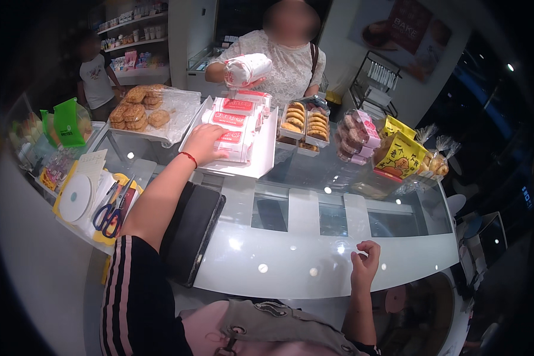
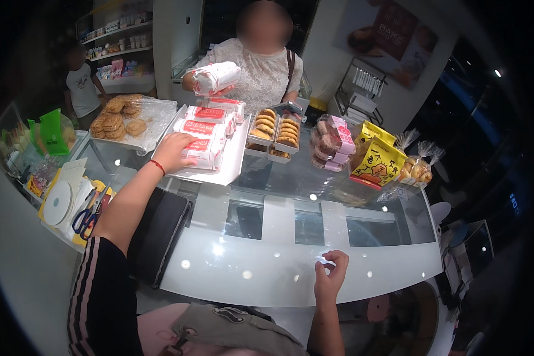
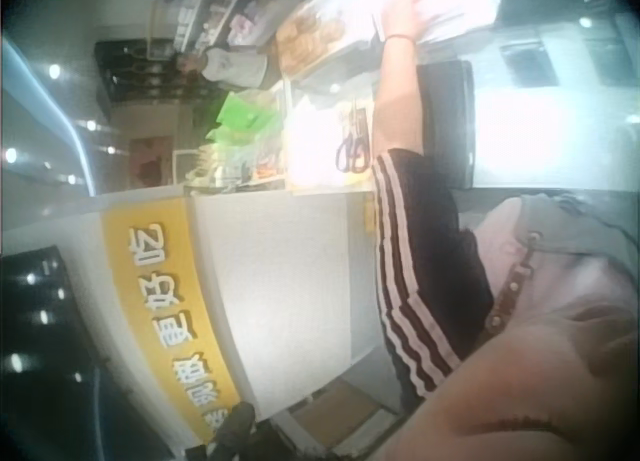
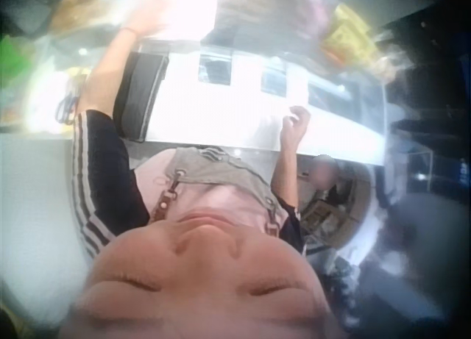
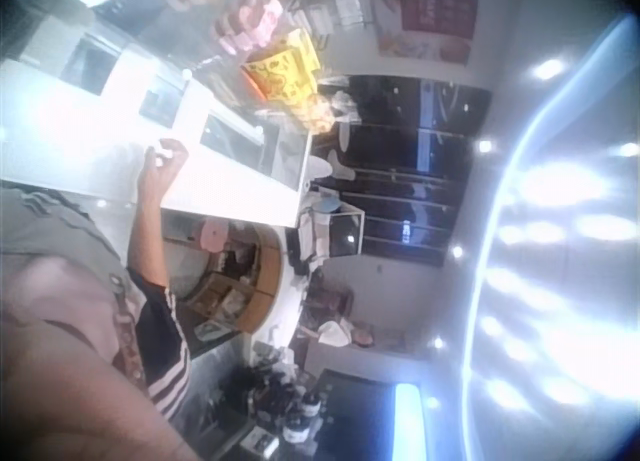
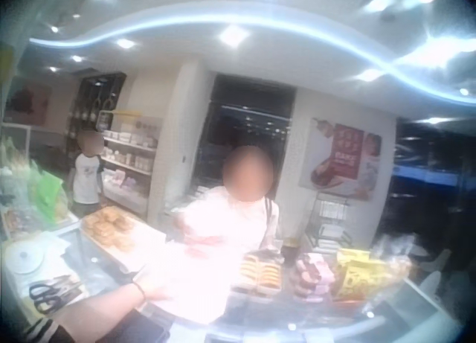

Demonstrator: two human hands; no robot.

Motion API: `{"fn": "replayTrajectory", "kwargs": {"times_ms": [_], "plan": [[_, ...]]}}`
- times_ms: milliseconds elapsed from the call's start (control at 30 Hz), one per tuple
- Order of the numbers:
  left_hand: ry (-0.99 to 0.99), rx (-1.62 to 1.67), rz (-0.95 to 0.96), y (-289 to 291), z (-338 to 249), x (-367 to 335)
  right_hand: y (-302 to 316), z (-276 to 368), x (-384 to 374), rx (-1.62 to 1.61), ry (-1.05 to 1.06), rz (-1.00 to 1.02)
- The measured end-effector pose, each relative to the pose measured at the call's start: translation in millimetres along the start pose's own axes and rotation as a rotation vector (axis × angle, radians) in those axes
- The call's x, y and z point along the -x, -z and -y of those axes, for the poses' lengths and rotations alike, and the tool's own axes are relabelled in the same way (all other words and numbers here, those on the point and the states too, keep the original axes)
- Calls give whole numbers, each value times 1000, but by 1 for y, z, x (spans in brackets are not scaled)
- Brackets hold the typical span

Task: The person retrieves packaged bakery items from a display case, places them into a plastic bag, and hands the bag to a customer. They then operate a touchscreen POS system to process the transaction.

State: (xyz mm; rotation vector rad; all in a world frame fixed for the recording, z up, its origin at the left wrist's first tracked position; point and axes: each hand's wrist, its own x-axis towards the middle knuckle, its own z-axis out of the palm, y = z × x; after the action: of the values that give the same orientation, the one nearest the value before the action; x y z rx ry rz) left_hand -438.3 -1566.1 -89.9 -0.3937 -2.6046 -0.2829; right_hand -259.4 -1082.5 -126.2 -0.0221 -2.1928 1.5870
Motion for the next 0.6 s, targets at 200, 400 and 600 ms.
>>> {"fn": "replayTrajectory", "kwargs": {"times_ms": [200,400,600], "plan": [[64,-127,0,-4,-22,8,29,2,5,123,112,87],[141,-91,-96,17,-125,34,84,-37,14,305,120,187],[-56,43,130,13,-251,100,149,-77,14,614,402,170]]}}
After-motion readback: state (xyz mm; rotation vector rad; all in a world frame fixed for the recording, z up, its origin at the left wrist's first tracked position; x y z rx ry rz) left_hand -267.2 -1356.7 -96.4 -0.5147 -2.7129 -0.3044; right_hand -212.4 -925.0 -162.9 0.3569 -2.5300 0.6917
